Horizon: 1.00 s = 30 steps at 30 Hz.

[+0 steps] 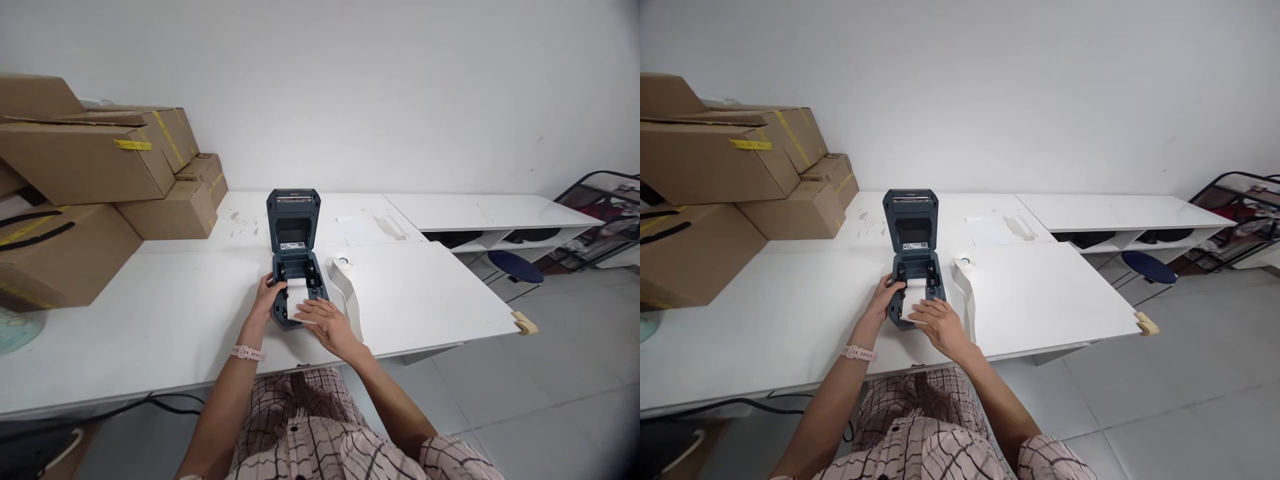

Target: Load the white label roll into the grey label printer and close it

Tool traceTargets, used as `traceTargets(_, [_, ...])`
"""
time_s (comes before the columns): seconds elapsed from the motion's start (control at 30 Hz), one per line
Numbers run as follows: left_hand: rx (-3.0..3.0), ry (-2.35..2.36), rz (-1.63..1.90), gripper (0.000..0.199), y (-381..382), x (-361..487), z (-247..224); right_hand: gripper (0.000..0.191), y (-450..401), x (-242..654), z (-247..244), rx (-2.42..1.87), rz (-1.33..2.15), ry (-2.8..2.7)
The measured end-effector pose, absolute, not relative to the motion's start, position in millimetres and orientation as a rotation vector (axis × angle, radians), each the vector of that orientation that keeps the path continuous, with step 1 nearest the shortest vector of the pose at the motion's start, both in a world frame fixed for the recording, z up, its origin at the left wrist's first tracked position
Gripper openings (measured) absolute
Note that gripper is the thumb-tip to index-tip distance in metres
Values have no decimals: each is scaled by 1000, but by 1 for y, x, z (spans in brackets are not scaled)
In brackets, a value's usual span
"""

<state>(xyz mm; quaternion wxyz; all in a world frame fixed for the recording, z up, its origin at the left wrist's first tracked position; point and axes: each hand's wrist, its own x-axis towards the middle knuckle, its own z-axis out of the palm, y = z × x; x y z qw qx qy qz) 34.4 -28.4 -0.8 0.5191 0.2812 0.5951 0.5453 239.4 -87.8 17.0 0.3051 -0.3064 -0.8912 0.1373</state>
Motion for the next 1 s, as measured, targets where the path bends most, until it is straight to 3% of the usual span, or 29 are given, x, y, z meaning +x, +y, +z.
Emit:
traceTargets(0.43, [630,1387,1246,72,-26,35,-2,34,-90,253,12,-763,370,-2315])
traceTargets(0.63, [622,1377,1258,74,-25,37,0,45,-85,252,-4,-737,292,-2249])
traceTargets(0.77, [625,1390,1265,74,-24,37,3,39,-90,253,-7,-740,286,-2327])
traceTargets(0.83, [629,1427,1292,75,-31,40,5,39,-100,256,3,-761,313,-2426])
traceTargets(0.93, [705,1480,1305,81,-59,50,7,56,-114,268,37,-701,490,-2591])
traceTargets(1.0, [781,1480,1314,86,-83,58,7,53,-108,277,66,-601,666,-2601])
